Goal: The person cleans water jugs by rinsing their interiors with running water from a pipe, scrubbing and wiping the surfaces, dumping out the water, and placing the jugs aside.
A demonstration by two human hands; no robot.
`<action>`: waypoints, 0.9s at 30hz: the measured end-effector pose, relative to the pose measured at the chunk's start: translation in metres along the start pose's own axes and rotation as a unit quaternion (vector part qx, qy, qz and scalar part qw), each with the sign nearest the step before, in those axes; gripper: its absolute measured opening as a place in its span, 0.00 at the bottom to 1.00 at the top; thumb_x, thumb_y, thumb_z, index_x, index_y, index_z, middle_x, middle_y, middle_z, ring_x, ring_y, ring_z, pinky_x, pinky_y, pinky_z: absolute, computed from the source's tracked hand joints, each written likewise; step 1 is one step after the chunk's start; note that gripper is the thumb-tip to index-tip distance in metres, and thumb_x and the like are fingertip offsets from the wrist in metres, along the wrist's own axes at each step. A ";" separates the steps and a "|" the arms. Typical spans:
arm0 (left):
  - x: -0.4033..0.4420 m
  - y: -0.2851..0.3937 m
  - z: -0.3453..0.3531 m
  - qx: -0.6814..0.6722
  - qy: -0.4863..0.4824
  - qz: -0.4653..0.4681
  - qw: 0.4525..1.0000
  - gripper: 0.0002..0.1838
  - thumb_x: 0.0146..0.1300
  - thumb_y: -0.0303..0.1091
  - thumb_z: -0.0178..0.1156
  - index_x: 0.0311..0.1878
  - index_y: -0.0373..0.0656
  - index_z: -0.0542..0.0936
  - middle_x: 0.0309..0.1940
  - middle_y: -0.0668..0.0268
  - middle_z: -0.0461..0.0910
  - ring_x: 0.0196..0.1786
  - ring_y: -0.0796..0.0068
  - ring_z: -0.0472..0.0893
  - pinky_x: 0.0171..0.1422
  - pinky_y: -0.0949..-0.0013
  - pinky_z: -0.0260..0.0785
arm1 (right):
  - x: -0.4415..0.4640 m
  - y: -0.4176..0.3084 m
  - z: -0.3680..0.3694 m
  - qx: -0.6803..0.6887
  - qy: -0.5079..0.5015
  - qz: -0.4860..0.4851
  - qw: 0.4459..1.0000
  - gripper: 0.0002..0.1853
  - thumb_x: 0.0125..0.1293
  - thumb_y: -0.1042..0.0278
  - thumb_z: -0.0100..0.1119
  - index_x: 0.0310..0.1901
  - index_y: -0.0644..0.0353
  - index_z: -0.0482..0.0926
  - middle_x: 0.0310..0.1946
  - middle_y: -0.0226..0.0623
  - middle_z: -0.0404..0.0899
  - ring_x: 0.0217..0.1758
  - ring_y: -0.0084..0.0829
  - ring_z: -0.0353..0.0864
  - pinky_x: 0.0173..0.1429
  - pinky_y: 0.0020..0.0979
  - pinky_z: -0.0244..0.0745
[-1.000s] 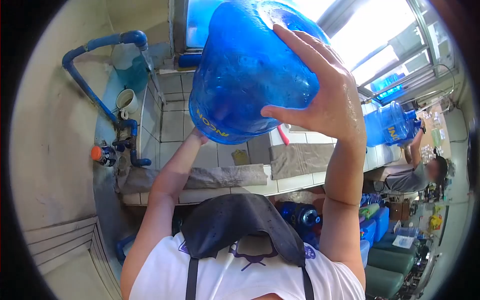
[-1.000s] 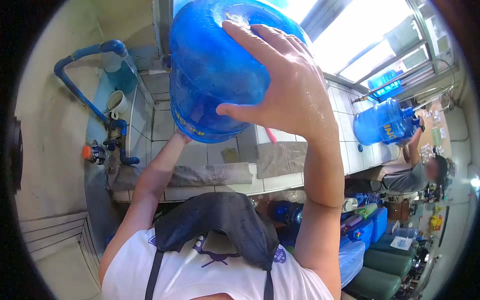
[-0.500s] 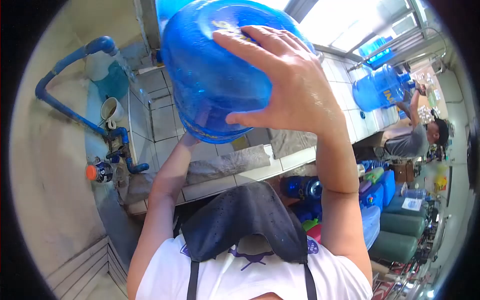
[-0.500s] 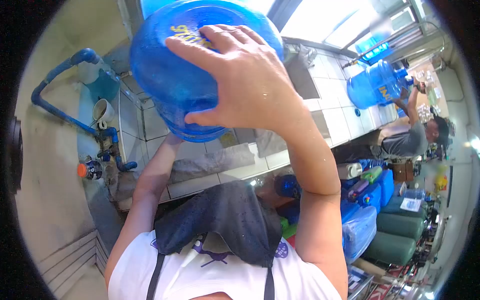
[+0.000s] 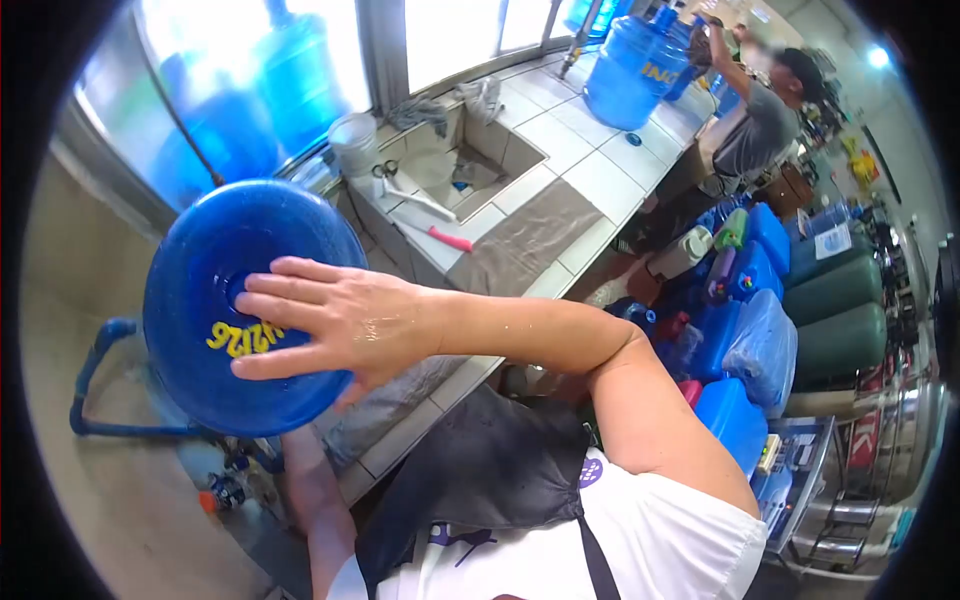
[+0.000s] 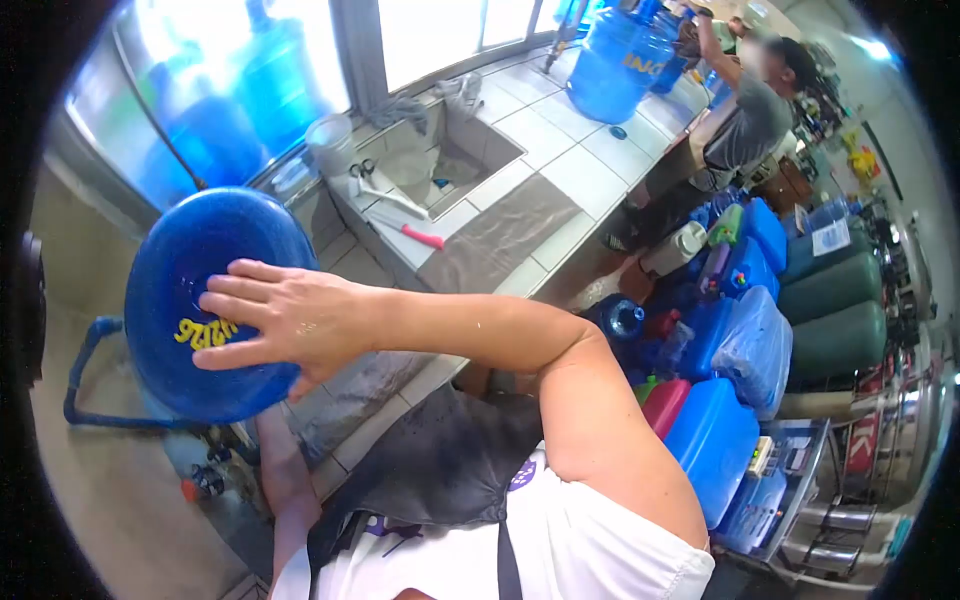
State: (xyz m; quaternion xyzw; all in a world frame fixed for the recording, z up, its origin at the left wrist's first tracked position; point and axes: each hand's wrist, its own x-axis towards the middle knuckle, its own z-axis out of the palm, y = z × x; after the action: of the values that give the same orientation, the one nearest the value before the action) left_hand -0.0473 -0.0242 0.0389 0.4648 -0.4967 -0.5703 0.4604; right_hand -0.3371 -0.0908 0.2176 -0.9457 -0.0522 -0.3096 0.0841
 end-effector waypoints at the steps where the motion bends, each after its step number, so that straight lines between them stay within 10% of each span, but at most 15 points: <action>1: -0.002 0.005 0.006 0.024 0.004 0.001 1.000 0.30 0.74 0.50 0.50 0.71 0.43 0.63 0.67 0.59 0.69 0.66 0.66 0.72 0.69 0.59 0.67 | -0.011 0.002 -0.003 0.021 0.004 0.003 1.000 0.55 0.37 0.46 0.78 0.71 0.35 0.60 0.69 0.51 0.61 0.73 0.51 0.60 0.76 0.50 0.53; 9: 0.040 0.061 -0.007 0.216 0.058 0.014 0.975 0.30 0.73 0.50 0.51 0.71 0.42 0.63 0.66 0.58 0.70 0.66 0.66 0.72 0.68 0.59 0.68 | -0.156 0.024 -0.023 -0.083 0.099 0.134 0.983 0.54 0.35 0.66 0.78 0.71 0.39 0.63 0.71 0.49 0.59 0.74 0.49 0.61 0.74 0.48 0.59; 15: 0.118 0.116 0.032 0.327 0.083 0.026 0.941 0.30 0.73 0.49 0.51 0.71 0.42 0.63 0.66 0.58 0.70 0.65 0.66 0.72 0.68 0.60 0.68 | -0.268 0.027 -0.022 -0.128 0.230 0.353 0.898 0.41 0.50 0.70 0.71 0.67 0.62 0.64 0.66 0.55 0.64 0.70 0.54 0.64 0.73 0.46 0.61; 16: 0.140 0.124 0.077 0.001 0.084 0.112 0.990 0.29 0.73 0.49 0.51 0.69 0.40 0.66 0.63 0.56 0.72 0.62 0.66 0.74 0.64 0.62 0.70 | -0.286 0.027 -0.023 -0.133 0.238 0.393 0.878 0.40 0.52 0.68 0.71 0.67 0.66 0.64 0.65 0.56 0.65 0.70 0.56 0.64 0.73 0.46 0.60; 17: 0.165 0.132 0.107 -0.327 0.076 0.180 0.925 0.27 0.73 0.48 0.51 0.66 0.38 0.68 0.60 0.54 0.73 0.58 0.66 0.76 0.60 0.63 0.72 | -0.303 0.028 -0.024 -0.135 0.246 0.398 0.873 0.40 0.52 0.68 0.71 0.67 0.66 0.64 0.65 0.56 0.65 0.70 0.56 0.64 0.73 0.46 0.60; 18: 0.193 0.142 0.116 -0.322 0.068 0.175 0.928 0.27 0.73 0.48 0.51 0.66 0.38 0.68 0.60 0.54 0.73 0.58 0.66 0.76 0.60 0.63 0.72 | -0.321 0.029 -0.026 -0.142 0.231 0.436 0.858 0.40 0.54 0.65 0.71 0.67 0.67 0.63 0.65 0.57 0.66 0.69 0.56 0.64 0.73 0.46 0.60; 19: 0.224 0.152 0.125 -0.006 0.302 0.277 0.912 0.24 0.73 0.48 0.52 0.61 0.37 0.71 0.54 0.55 0.75 0.52 0.67 0.78 0.56 0.64 0.73 | -0.337 0.029 -0.026 -0.147 0.215 0.474 0.841 0.41 0.56 0.62 0.70 0.68 0.68 0.62 0.64 0.58 0.66 0.69 0.57 0.64 0.73 0.46 0.60; 20: 0.255 0.162 0.137 0.309 0.484 0.342 0.744 0.22 0.73 0.47 0.53 0.55 0.35 0.74 0.48 0.55 0.77 0.46 0.68 0.79 0.52 0.65 0.73 | -0.355 0.028 -0.025 -0.149 0.222 0.480 0.836 0.41 0.56 0.62 0.70 0.68 0.68 0.62 0.64 0.58 0.66 0.69 0.57 0.64 0.73 0.46 0.60; 22: 0.303 0.195 0.201 0.058 0.364 0.429 0.824 0.18 0.71 0.44 0.57 0.44 0.35 0.76 0.37 0.61 0.78 0.37 0.72 0.77 0.45 0.68 0.72 | -0.386 0.025 -0.022 -0.147 0.241 0.519 0.807 0.40 0.58 0.59 0.69 0.68 0.66 0.62 0.63 0.58 0.67 0.68 0.57 0.65 0.72 0.45 0.61; 27: 0.399 0.227 0.349 0.264 0.197 0.542 0.773 0.14 0.67 0.42 0.62 0.37 0.39 0.78 0.33 0.63 0.81 0.38 0.74 0.79 0.42 0.71 0.71 | -0.470 -0.011 -0.009 -0.153 0.241 0.623 0.728 0.37 0.59 0.59 0.68 0.67 0.61 0.65 0.58 0.55 0.73 0.63 0.55 0.70 0.68 0.45 0.66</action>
State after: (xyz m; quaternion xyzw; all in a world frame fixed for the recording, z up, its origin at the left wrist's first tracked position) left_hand -0.4349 -0.3889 0.2614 0.3242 -0.6958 0.0316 0.6401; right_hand -0.7216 -0.1042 -0.0531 -0.6590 0.6194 -0.4089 0.1218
